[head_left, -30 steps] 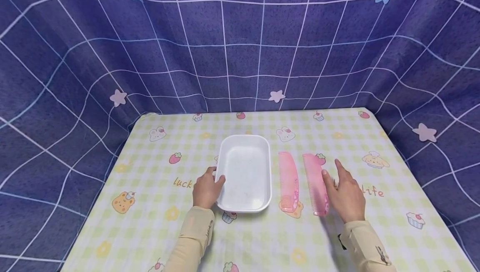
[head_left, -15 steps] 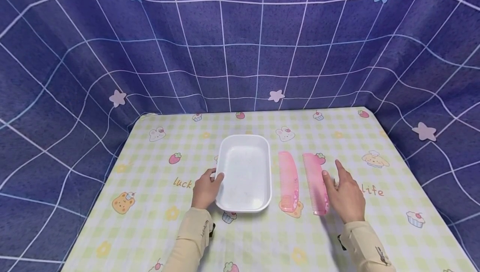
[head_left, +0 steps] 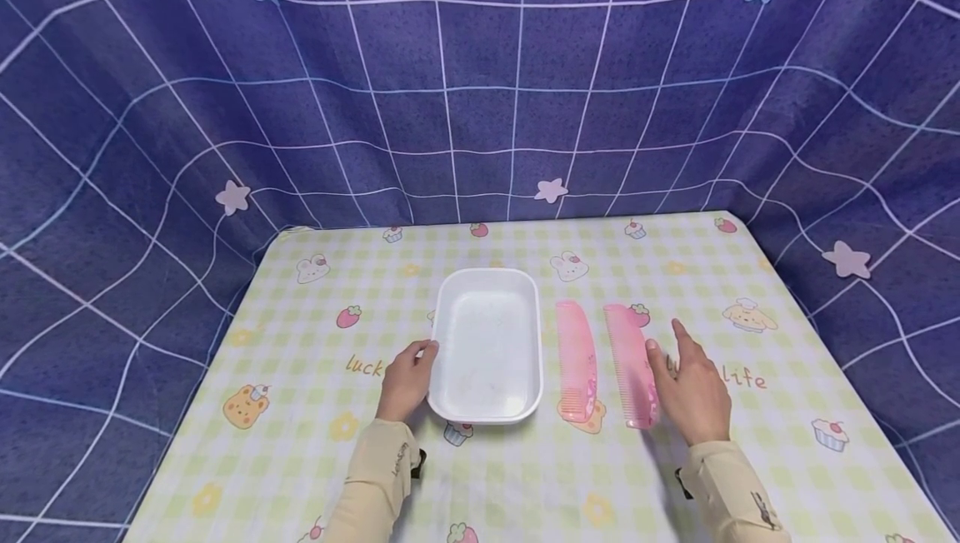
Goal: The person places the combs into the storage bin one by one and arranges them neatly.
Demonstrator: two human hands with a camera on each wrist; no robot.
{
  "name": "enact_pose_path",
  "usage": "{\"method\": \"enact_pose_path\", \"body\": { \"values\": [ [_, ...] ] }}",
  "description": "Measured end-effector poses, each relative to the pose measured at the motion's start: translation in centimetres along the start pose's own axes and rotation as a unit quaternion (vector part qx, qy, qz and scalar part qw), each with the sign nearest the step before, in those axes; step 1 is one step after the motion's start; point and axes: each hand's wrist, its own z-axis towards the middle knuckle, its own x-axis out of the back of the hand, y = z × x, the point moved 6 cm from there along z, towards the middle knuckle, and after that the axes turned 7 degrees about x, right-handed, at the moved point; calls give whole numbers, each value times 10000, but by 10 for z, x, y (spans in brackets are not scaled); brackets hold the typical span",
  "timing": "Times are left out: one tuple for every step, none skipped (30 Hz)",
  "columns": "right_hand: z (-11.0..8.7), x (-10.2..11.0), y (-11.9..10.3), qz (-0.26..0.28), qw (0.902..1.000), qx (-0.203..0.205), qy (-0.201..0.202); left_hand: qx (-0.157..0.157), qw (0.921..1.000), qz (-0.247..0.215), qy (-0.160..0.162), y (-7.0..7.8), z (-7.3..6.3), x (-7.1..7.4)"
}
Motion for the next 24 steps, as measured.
{"method": "enact_pose_path", "body": {
  "values": [
    [0, 0, 0, 4, 10000, -21, -15, -4, 10000, -21, 1, 0, 0, 0],
    [0, 0, 1, 11, 10000, -40, -27, 9, 10000, -53, -13, -1, 0, 0],
    [0, 0, 1, 14, 10000, -55, -36, 32, 10000, -86, -31, -1, 0, 0],
    [0, 0, 1, 12, 10000, -60, -40, 54, 9999, -110, -40, -2, 0, 0],
    [0, 0, 2, 14, 10000, -68, -42, 81, 9999, -134, -49, -2, 0, -1],
    [0, 0, 2, 14, 10000, -81, -47, 106, 9998, -154, -52, -2, 0, -1],
    [0, 0, 2, 14, 9999, -88, -54, 141, 9997, -183, -68, -3, 0, -1],
    [0, 0, 3, 20, 9999, -101, -67, 184, 9996, -210, -85, -4, 0, -1],
    [0, -1, 3, 22, 9999, -116, -87, 218, 9994, -233, -101, -4, 0, -1],
    [0, -1, 4, 26, 9999, -133, -104, 242, 9993, -250, -117, -5, 0, -2],
    [0, -2, 5, 31, 9998, -157, -128, 271, 9991, -277, -141, -5, 0, -2],
    [0, -3, 6, 33, 9997, -186, -161, 285, 9990, -299, -165, -6, 0, -2],
    [-1, -3, 6, 35, 9996, -208, -188, 309, 9988, -339, -195, -7, 0, -3],
    [-1, -4, 7, 36, 9995, -234, -213, 334, 9985, -379, -223, -7, 1, -3],
    [-1, -4, 8, 33, 9994, -256, -231, 347, 9982, -422, -253, -8, 1, -3],
    [-1, -5, 9, 35, 9993, -276, -248, 354, 9979, -465, -269, -9, 1, -3],
    [-1, -5, 10, 40, 9992, -299, -266, 362, 9976, -506, -292, -9, 1, -3],
    [-1, -6, 11, 43, 9991, -316, -279, 365, 9974, -532, -319, -10, 1, -3],
    [-1, -6, 11, 49, 9990, -329, -289, 378, 9971, -557, -349, -10, 1, -3],
    [-1, -7, 12, 55, 9990, -336, -303, 381, 9970, -559, -375, -11, 2, -3],
    [-1, -7, 13, 58, 9989, -339, -323, 386, 9969, -560, -401, -11, 2, -3],
    [-1, -8, 14, 62, 9987, -347, -355, 390, 9968, -552, -429, -11, 2, -3],
    [-1, -9, 14, 55, 9986, -351, -394, 400, 9967, -541, -461, -12, 2, -4],
    [0, -10, 15, 49, 9984, -352, -434, 412, 9966, -526, -491, -12, 2, -4]
  ]
}}
